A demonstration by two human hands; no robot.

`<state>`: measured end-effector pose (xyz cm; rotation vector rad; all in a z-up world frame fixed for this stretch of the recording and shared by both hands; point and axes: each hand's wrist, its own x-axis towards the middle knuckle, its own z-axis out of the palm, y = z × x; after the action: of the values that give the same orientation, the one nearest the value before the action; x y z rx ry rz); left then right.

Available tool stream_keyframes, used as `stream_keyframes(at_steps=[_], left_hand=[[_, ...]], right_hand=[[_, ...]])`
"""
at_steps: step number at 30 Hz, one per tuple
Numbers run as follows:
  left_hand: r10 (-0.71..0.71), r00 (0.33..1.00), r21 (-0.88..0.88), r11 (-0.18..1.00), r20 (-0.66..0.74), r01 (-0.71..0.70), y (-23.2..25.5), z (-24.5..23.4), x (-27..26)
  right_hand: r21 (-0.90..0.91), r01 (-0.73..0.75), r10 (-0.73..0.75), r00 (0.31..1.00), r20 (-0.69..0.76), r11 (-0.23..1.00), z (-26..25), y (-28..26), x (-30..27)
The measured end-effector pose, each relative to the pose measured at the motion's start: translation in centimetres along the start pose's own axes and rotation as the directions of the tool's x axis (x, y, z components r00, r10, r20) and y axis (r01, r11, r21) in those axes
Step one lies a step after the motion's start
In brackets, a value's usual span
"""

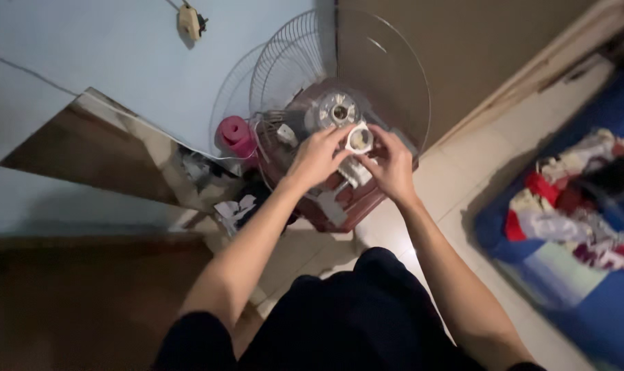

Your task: The person assembles an electric fan by attaching the front grille, securing the central hub, mounting the fan blades, and tightening the blade cap. The person then plugs the fan into a wall outlet.

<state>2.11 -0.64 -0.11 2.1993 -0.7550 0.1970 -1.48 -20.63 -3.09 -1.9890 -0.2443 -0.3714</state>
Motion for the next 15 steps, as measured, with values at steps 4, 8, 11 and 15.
stream_keyframes(at_steps=[4,8,11,15], left_hand=[[-0.065,0.997,0.069,0.995,-0.037,0.067,-3.2,1.9,4.8],[-0.146,0.984,0.149,0.976,-0.101,0.160,-6.0,3.9,5.6],[-0.187,0.973,0.175,0.962,-0.133,0.209,-7.7,4.7,5.4],[-0.235,0.962,0.163,0.953,-0.138,0.256,-8.8,5.1,4.5]], right_hand=[[-0.012,0.073,-0.072,0.993,0.097,0.997,-0.7,4.0,6.5],[0.034,0.138,-0.142,0.971,0.193,0.990,0.1,7.3,9.8],[-0.036,0.233,-0.218,0.945,0.242,0.972,1.1,8.9,11.3],[-0.015,0.015,-0.008,0.930,0.367,1.000,2.3,9.6,11.6]])
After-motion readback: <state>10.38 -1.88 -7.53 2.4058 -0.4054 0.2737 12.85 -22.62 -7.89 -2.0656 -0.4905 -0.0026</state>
